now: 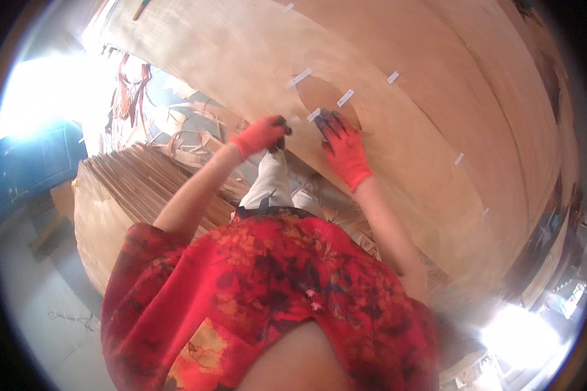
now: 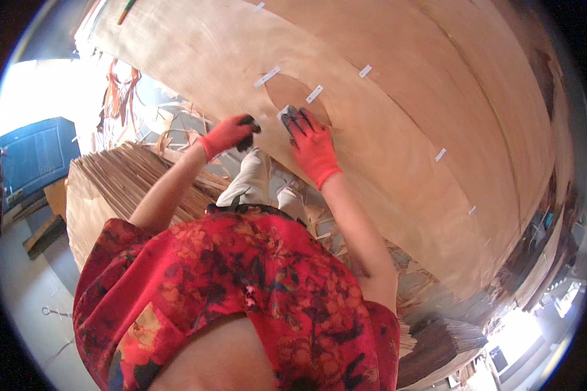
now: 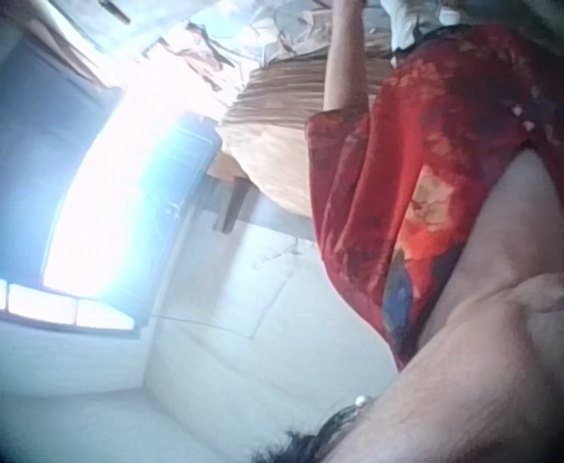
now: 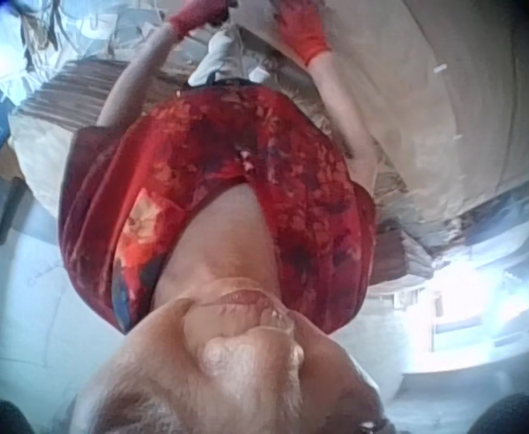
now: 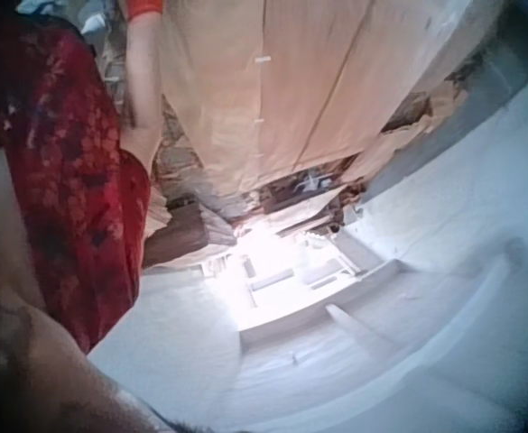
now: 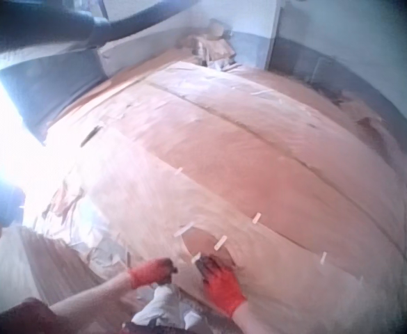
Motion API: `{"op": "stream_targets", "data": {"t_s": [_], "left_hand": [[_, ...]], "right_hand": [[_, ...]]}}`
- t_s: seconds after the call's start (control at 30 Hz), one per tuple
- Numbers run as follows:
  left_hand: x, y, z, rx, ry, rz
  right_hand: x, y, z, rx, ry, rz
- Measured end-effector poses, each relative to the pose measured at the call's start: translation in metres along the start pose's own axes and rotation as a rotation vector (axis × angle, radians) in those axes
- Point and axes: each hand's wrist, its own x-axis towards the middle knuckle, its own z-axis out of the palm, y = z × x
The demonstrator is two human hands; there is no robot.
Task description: The person cuts strips of wood veneer using a utility knife while holding a ruler to guide the blade.
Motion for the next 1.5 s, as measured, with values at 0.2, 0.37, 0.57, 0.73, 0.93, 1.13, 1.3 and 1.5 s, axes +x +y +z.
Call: {"op": "stream_targets", "data": {"t_s": [0.2,0.37,0.57,0.73,0.93,1.13,1.3,1.5], "left_hand": [[0.019,0.028,0.093,-0.227,-0.082,0.017],[0.045,0.051,0.128,-0.269,-0.046,0.063],[0.062,0.066,0.145,-0.242,0.053,-0.01],[0.054,0.052,0.13,-0.306,-0.088,-0.006],[0.03,0.012,0.121,-0.498,-0.052,-0.064],[0.036,0.043,0.098,0.955,0.097,0.094],[-0.012,0.026,0.01,0.729,0.358,0.223],[-0.089,-0.052,-0.05,-0.01,0.471,0.038]], "right_hand": [[-0.049,0.039,-0.016,0.206,0.306,0.323],[-0.053,0.045,-0.007,0.279,0.272,0.388],[-0.057,0.059,0.001,0.149,0.171,0.342],[-0.06,0.06,0.002,-0.168,0.079,0.154],[-0.065,0.058,-0.007,-0.212,-0.028,0.077],[-0.069,0.056,0.001,-0.385,-0.099,0.077],[-0.07,0.058,-0.002,-0.284,-0.048,0.075],[-0.065,0.043,-0.003,-0.208,-0.04,0.116]]}}
